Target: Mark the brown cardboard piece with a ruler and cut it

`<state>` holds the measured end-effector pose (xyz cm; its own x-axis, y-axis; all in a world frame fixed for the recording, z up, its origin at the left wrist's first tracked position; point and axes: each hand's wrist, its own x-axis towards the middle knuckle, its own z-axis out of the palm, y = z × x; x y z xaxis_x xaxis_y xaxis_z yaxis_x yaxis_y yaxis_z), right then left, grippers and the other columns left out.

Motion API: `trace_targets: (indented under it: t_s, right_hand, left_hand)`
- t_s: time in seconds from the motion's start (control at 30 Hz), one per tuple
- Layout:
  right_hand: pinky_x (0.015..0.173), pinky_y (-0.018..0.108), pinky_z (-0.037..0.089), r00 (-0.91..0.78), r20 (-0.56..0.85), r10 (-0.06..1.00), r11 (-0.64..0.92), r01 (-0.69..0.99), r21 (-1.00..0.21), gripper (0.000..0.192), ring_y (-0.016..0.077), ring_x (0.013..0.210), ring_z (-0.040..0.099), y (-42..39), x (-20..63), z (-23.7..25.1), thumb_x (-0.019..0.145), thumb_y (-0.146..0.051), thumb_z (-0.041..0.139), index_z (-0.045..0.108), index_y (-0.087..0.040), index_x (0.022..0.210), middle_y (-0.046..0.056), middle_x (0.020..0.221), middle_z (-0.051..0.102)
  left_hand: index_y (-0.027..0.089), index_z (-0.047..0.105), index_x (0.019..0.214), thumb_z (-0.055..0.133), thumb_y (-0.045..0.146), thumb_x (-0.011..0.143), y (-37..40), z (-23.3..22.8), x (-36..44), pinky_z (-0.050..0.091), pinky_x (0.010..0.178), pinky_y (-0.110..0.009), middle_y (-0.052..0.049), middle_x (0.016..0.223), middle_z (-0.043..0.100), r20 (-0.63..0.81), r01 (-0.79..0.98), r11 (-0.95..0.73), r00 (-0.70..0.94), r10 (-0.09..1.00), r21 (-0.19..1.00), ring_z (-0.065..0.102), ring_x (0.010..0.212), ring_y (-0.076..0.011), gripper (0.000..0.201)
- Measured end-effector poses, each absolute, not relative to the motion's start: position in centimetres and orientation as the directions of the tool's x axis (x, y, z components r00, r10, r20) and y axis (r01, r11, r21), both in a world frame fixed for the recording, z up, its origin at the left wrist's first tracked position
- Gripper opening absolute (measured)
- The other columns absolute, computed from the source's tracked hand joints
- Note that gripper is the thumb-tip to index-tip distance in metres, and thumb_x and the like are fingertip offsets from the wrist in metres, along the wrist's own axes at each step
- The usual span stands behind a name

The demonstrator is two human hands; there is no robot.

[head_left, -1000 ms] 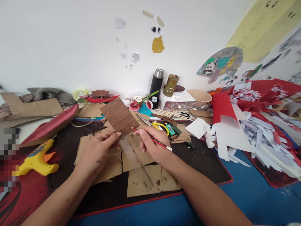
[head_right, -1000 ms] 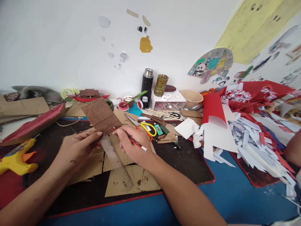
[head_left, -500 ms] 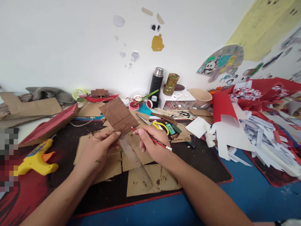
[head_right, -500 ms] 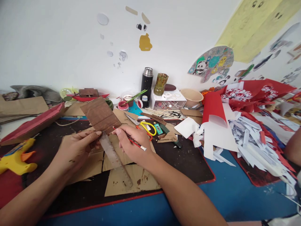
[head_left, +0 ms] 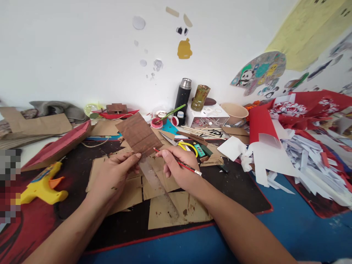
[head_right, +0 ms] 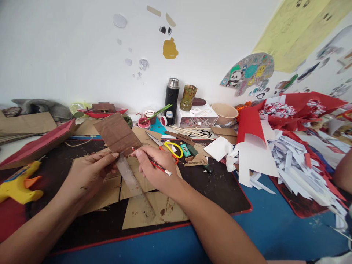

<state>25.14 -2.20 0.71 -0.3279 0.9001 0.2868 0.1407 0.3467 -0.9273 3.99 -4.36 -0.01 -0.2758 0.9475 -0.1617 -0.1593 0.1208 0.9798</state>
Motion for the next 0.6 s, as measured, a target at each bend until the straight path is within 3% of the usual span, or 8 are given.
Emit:
trace_targets:
  t_s: [0.6]
  right_hand:
    - [0.056,0.023,0.053,-0.323,0.284,0.903,0.340,0.132,-0.931,0.043,0.0114,0.050,0.065,-2.08,25.06,0.63,0.115,-0.058,0.059,0.083,-0.022,0.109,-0.003,0.065,0.071]
  left_hand:
    - [0.021,0.082,0.068,0.100,0.052,0.057,-4.40,-0.30,3.95,0.051,0.055,-0.026,-0.004,0.069,0.072,-0.156,-0.174,0.111,-0.273,0.949,0.978,0.058,0.060,-0.0148,0.038]
